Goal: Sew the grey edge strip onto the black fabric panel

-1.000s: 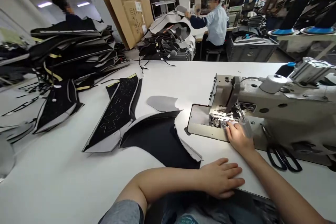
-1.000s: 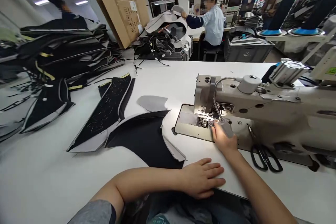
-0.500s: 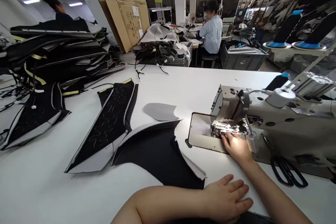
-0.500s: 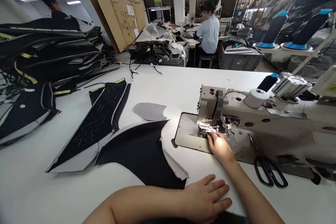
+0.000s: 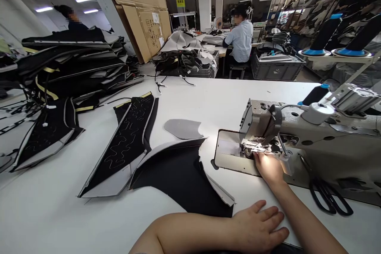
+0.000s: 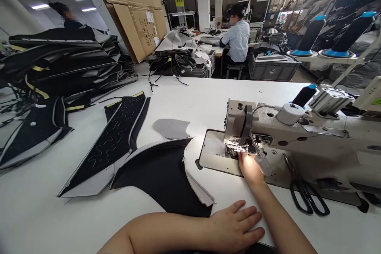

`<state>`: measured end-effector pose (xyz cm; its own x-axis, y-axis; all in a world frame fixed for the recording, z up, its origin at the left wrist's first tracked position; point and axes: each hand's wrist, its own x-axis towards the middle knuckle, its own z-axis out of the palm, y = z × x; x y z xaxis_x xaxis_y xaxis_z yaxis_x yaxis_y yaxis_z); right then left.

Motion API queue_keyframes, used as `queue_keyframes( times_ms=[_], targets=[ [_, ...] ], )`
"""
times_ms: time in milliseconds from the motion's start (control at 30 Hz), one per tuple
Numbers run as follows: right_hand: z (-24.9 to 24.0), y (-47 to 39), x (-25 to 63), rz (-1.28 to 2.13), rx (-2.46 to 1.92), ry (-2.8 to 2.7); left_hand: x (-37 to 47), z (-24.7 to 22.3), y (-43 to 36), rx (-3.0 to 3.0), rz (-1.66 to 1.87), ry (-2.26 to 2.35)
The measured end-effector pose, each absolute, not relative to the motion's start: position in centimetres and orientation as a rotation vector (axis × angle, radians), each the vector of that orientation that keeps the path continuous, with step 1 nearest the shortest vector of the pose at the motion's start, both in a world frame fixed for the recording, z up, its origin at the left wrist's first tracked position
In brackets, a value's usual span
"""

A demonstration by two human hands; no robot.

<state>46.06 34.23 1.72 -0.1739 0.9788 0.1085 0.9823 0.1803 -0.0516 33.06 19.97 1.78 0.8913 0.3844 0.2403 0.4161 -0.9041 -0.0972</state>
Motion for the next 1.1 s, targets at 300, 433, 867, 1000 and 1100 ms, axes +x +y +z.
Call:
queue_keyframes(
  times_ms=[300,433,867,1000,1100],
  targets=[
    [1.4,33.7,46.7,0.089,-1.934,-2.229,33.0,1.9,20.0,-2.883,-0.321,-0.603],
    [1.1,33.6,46.5,0.07,-1.908,-2.287,33.2,2.2,20.0,-2.896,-0.287,-0.598],
    [0.0,34.1,44.7,-0.119,-1.895,-2.365,33.6,2.0,20.1,-2.941,-0.281,-0.578],
    [0.1,33.9,44.6,-0.114,-1.865,-2.323,33.5,2.9,20.1,-2.958,-0.247,-0.593],
    [0.4,32.5,44.6,-0.031,-1.843,-2.254,33.5,3.0,20.5,-3.071,-0.228,-0.615]
  ],
)
